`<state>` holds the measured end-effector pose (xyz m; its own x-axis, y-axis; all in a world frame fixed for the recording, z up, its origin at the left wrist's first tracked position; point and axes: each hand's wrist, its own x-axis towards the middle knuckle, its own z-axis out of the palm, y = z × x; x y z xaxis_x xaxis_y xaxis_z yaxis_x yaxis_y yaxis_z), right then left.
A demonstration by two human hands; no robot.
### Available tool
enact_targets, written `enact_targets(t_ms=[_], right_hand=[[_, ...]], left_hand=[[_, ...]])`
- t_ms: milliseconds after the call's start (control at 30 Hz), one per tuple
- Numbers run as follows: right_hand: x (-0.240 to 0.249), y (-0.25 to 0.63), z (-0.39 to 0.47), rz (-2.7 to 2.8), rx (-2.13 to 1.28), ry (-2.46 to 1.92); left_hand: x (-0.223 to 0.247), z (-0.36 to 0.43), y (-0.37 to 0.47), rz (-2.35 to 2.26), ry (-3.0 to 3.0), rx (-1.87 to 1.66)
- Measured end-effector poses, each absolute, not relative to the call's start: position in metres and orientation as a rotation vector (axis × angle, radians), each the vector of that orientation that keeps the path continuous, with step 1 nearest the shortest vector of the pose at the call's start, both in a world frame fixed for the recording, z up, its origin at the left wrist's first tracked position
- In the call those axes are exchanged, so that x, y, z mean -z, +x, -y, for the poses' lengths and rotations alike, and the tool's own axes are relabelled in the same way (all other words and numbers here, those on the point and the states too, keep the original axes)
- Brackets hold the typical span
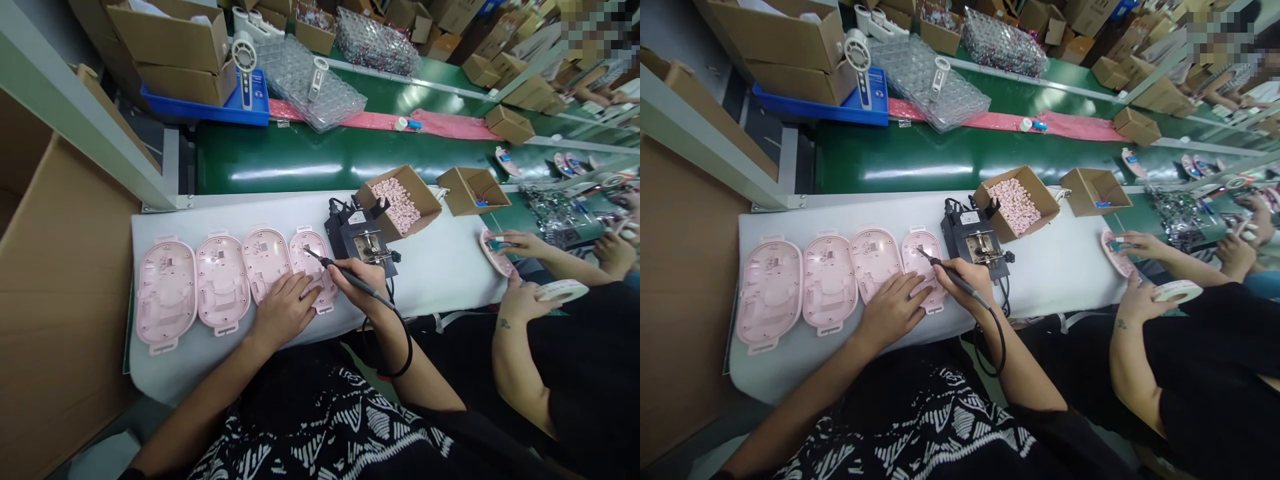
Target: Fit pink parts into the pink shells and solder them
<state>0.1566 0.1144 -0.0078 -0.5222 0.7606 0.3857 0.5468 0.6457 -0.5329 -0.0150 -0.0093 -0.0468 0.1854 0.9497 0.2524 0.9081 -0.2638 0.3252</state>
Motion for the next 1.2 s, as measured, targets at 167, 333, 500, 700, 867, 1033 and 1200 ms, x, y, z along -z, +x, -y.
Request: enact_targets(t_ms=[167, 333, 500, 700, 867, 1033, 1200], right_hand=[[0.0074, 0.155, -0.1142, 2.254, -0.437, -1.003], [0.008, 0.1525, -0.1141, 2.235, -0.405, -1.035], [0.0058, 0.1495, -0.1135, 2.203, -0.4, -1.041], [0.0039, 0.1486, -0.113, 2.2, -0.415, -1.053], [0.0051, 0.1483, -0.1136, 2.203, -0.408, -1.063], [0.0043, 0.1477, -0.1134, 2.192, -0.372, -1.042], [0.0062, 0.1492, -0.1139, 2.213, -0.376, -1.055]], left_hand=[[0.0463, 0.0089, -0.0147, -1.843, 2.348, -0.607], [0.047, 0.0098, -0.0142, -1.84, 2.337, -0.63], [0.0462, 0.0097, -0.0144, -1.842, 2.335, -0.619], [0.0447, 0.0093, -0.015, -1.836, 2.337, -0.63], [0.0456, 0.0091, -0.015, -1.838, 2.348, -0.622], [0.0454, 0.0088, -0.0143, -1.849, 2.362, -0.584], [0.0456, 0.0083, -0.0139, -1.846, 2.353, -0.6]])
